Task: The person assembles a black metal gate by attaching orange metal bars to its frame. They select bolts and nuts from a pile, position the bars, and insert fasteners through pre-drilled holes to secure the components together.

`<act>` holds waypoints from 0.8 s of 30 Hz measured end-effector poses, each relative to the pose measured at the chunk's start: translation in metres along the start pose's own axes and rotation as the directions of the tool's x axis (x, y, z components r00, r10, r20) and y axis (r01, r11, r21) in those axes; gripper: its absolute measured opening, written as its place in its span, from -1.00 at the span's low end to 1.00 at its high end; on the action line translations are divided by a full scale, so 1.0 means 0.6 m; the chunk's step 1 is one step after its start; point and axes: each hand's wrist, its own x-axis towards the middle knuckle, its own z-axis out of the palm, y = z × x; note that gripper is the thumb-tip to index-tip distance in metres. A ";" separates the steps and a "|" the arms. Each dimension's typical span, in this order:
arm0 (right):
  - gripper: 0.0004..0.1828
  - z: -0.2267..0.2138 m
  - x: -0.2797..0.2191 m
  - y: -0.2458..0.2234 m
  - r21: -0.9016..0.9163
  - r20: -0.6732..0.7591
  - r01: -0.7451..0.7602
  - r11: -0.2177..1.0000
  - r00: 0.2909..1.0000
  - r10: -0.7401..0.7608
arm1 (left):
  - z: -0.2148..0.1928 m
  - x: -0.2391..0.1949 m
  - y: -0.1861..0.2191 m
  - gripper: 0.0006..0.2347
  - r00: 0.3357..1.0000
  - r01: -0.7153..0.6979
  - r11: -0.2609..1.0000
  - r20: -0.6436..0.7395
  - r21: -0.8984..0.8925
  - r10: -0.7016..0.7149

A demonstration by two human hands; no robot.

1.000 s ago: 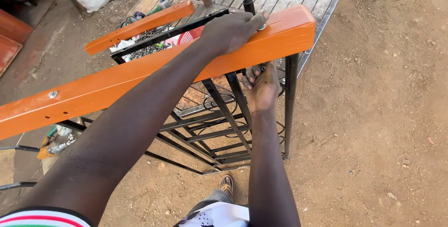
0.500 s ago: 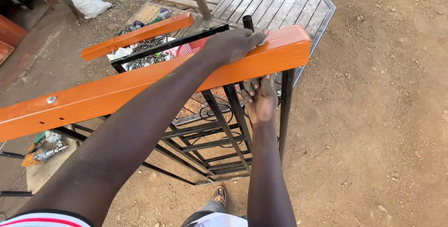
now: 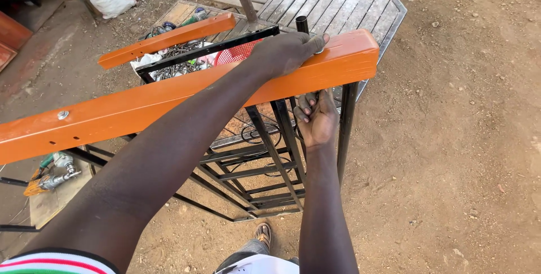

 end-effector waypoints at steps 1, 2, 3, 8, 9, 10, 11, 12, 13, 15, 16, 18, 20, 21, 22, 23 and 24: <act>-0.83 -0.009 0.005 0.003 0.001 -0.010 -0.032 0.999 0.999 0.032 | 0.004 0.000 0.000 -0.32 1.000 0.008 1.000 -0.009 0.010 -0.008; -0.83 -0.009 0.009 -0.003 -0.002 -0.012 -0.030 1.000 0.999 0.030 | 0.004 0.003 0.001 -0.32 1.000 0.005 1.000 -0.006 0.007 -0.005; -0.83 -0.010 0.012 -0.008 -0.008 -0.006 -0.074 0.997 0.997 0.074 | 0.005 0.006 0.001 -0.34 0.999 0.026 0.999 -0.022 0.029 -0.025; -0.85 0.023 -0.001 -0.042 0.054 0.005 -0.249 0.967 0.969 0.249 | 0.008 0.011 0.008 -0.45 0.997 0.069 0.997 -0.033 0.025 -0.068; -0.83 0.023 -0.002 -0.043 0.078 0.023 -0.267 0.961 0.964 0.266 | 0.010 0.017 0.006 -0.44 0.998 0.062 0.997 -0.030 0.037 -0.061; -0.80 0.023 -0.003 -0.045 0.102 0.040 -0.285 0.953 0.958 0.283 | 0.013 0.024 0.004 -0.43 0.998 0.055 0.997 -0.027 0.050 -0.054; -0.80 0.034 -0.014 -0.045 0.099 0.041 -0.287 0.953 0.958 0.285 | 0.007 0.007 0.021 -0.43 0.998 0.055 0.997 -0.030 0.046 -0.054; -0.78 0.044 -0.025 -0.045 0.045 0.024 -0.236 0.971 0.972 0.235 | 0.001 -0.010 0.038 -0.37 0.996 0.084 0.992 0.013 0.090 -0.085; -0.74 0.056 -0.035 -0.043 -0.008 0.012 -0.184 0.983 0.983 0.184 | -0.006 -0.027 0.054 -0.29 0.992 0.109 0.984 0.053 0.137 -0.118; -0.80 0.043 -0.038 -0.041 -0.027 0.050 -0.139 0.990 0.989 0.141 | -0.006 -0.009 0.016 -0.43 0.996 0.070 0.996 0.062 -0.062 -0.067; -0.77 0.037 -0.040 -0.040 -0.042 0.085 -0.092 0.995 0.992 0.096 | -0.006 0.000 -0.003 -0.52 0.998 0.030 0.966 0.066 -0.257 -0.013; -0.82 0.058 -0.056 -0.047 -0.028 0.090 -0.072 0.997 0.993 0.074 | -0.008 -0.009 0.012 -0.56 0.995 0.025 0.963 0.099 -0.270 0.002; -0.86 0.062 -0.062 -0.048 -0.016 0.090 -0.051 0.999 0.995 0.053 | 0.004 0.010 0.009 -0.60 0.990 0.021 0.959 0.137 -0.284 0.019; -0.87 0.055 -0.059 -0.042 -0.002 0.081 -0.042 0.999 0.996 0.042 | 0.018 0.033 -0.006 -0.56 0.987 -0.002 0.968 0.153 -0.253 0.042; -0.87 0.047 -0.057 -0.035 0.011 0.072 -0.033 0.999 0.997 0.032 | 0.031 0.056 -0.020 -0.52 0.983 -0.026 0.975 0.169 -0.222 0.065; -0.87 0.048 -0.057 -0.034 0.009 0.072 -0.033 0.999 0.997 0.033 | 0.027 0.051 -0.019 -0.52 0.983 -0.026 0.974 0.169 -0.223 0.065; -0.84 0.048 -0.058 -0.032 0.042 0.055 -0.041 0.998 0.998 0.039 | 0.023 0.046 -0.018 -0.53 0.986 -0.038 0.975 0.148 -0.218 0.071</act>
